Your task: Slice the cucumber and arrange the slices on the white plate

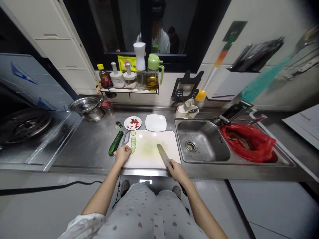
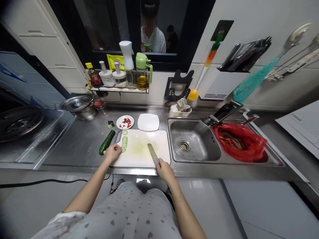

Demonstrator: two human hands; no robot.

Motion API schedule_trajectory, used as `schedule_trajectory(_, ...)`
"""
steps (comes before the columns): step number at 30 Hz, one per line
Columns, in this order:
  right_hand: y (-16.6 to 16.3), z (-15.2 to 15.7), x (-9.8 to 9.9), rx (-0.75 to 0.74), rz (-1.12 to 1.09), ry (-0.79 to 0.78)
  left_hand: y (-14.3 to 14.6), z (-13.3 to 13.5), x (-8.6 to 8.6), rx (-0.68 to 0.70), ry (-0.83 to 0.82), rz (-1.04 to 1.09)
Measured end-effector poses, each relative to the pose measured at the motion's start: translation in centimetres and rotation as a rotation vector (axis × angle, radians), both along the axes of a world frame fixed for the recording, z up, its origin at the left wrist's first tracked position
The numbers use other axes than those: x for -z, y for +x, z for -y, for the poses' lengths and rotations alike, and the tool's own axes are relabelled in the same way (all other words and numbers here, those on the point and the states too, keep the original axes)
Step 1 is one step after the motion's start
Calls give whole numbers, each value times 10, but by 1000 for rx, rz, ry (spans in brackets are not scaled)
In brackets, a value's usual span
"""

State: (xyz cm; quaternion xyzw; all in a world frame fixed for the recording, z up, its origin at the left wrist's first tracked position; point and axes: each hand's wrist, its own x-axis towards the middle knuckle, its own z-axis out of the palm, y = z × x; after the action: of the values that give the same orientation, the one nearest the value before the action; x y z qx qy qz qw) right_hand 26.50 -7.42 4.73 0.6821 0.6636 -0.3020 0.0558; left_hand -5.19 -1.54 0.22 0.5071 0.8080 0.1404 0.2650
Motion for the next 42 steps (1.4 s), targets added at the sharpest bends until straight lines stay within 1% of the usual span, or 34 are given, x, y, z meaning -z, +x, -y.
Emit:
schedule_trajectory(6, 0, 1, 3, 2, -10, 6, 0, -2, 2, 23, -29, -60)
schedule_trajectory(9, 0, 0, 4, 11, -17, 7, -1, -8, 0, 3, -9, -54)
schedule_trajectory(15, -1, -1, 0, 21, -23, 2, 0, -41, -6, -54, 61, -55)
schedule_trajectory(19, 0, -3, -4, 17, -39, -1, 4, -63, -10, -49, 73, -104)
schedule_trajectory(23, 2, -6, -1, 15, -47, 7, 8, -77, -11, -23, 49, -160)
schedule_trajectory(28, 3, -6, 5, 16, -51, 22, 13, -89, -9, 26, 36, -245)
schedule_trajectory(35, 3, -5, 5, 18, -53, 3, 17, -103, -1, 83, 43, -377)
schedule_trajectory(38, 4, -5, 6, 12, -56, 10, 16, -107, 1, 73, 49, -377)
schedule_trajectory(42, 7, -6, 8, 9, -53, 26, 16, -111, 0, 36, 47, -299)
